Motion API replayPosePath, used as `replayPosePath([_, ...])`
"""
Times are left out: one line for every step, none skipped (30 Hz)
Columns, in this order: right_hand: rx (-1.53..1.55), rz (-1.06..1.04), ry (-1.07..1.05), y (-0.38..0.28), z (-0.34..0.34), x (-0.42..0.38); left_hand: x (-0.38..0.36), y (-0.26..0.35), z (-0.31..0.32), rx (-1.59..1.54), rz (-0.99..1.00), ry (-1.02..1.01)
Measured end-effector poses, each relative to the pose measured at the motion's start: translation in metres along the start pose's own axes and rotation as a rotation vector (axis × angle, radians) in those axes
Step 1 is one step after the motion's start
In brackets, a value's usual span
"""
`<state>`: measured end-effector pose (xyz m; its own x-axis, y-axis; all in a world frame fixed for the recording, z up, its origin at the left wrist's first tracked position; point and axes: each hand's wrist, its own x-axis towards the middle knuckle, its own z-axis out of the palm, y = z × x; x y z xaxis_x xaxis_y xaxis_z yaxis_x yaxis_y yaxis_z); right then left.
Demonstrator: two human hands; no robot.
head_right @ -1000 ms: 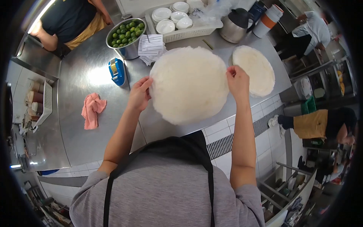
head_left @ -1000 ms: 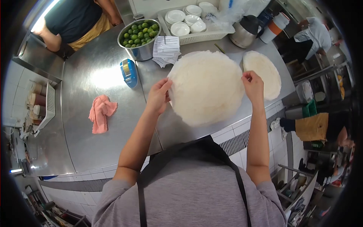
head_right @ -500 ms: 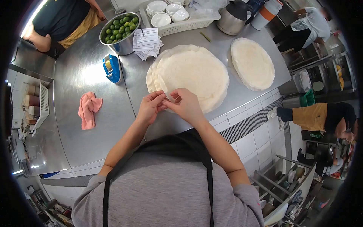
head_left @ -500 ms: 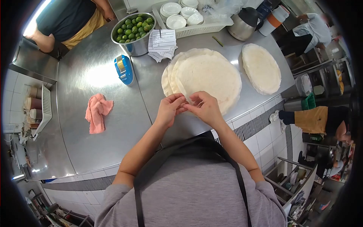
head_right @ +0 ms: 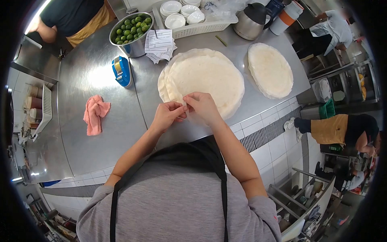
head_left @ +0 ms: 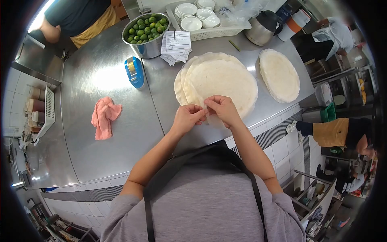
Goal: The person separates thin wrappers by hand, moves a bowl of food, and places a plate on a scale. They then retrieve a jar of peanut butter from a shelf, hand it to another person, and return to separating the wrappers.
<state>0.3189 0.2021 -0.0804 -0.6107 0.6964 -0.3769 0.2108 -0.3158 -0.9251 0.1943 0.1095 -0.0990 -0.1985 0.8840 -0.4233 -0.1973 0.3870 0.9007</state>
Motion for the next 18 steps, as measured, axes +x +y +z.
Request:
replayPosePath([0.001, 0.000, 0.000, -0.002, 0.000, -0.002, 0.001, -0.002, 0.000, 0.001, 0.000, 0.000])
replayPosePath([-0.059, -0.023, 0.005, -0.005, -0.001, -0.006, 0.002, -0.004, -0.001, -0.044, 0.007, 0.000])
replayPosePath([-0.119, -0.045, 0.011, -0.006, -0.001, -0.010, 0.002, -0.004, -0.001, -0.090, 0.014, 0.000])
replayPosePath([-0.118, -0.045, 0.011, -0.004, -0.002, -0.014, 0.002, -0.003, -0.001, -0.089, 0.013, 0.000])
replayPosePath([-0.277, -0.170, 0.010, -0.001, -0.004, -0.018, 0.002, -0.003, -0.001, -0.119, 0.010, -0.006])
replayPosePath([-0.435, -0.294, 0.010, 0.001, -0.005, -0.020, 0.001, -0.002, -0.001, -0.148, 0.006, -0.012])
replayPosePath([-0.432, -0.292, 0.014, 0.003, -0.005, -0.020, 0.001, 0.000, 0.000, -0.146, 0.003, -0.016])
replayPosePath([-0.495, -0.354, 0.068, 0.005, -0.006, -0.020, 0.000, 0.003, 0.002, -0.140, -0.013, 0.004])
replayPosePath([-0.558, -0.417, 0.123, 0.007, -0.007, -0.019, 0.001, 0.004, 0.004, -0.134, -0.028, 0.024])
replayPosePath([-0.558, -0.416, 0.127, 0.009, -0.010, -0.017, 0.001, 0.003, 0.003, -0.132, -0.029, 0.020])
replayPosePath([-0.523, -0.417, 0.213, 0.011, -0.015, -0.013, 0.001, 0.001, 0.001, -0.106, -0.036, 0.039])
replayPosePath([-0.486, -0.419, 0.297, 0.010, -0.020, -0.010, 0.002, -0.001, -0.003, -0.080, -0.043, 0.058])
replayPosePath([-0.482, -0.423, 0.300, 0.007, -0.025, -0.010, 0.003, -0.004, -0.007, -0.075, -0.041, 0.058])
replayPosePath([-0.440, -0.341, 0.285, 0.003, -0.031, -0.010, 0.004, -0.008, -0.012, -0.001, -0.042, 0.058])
replayPosePath([-0.399, -0.262, 0.271, -0.001, -0.033, -0.009, 0.003, -0.006, -0.014, 0.073, -0.040, 0.057])
replayPosePath([-0.396, -0.273, 0.277, -0.001, -0.033, -0.008, 0.003, -0.003, -0.014, 0.079, -0.029, 0.056])
replayPosePath([-0.476, -0.288, 0.228, 0.002, -0.032, -0.007, 0.001, 0.000, -0.013, 0.388, 0.165, 0.169])
replayPosePath([-0.557, -0.300, 0.179, 0.002, -0.031, -0.007, -0.001, 0.007, -0.011, 0.694, 0.360, 0.285])
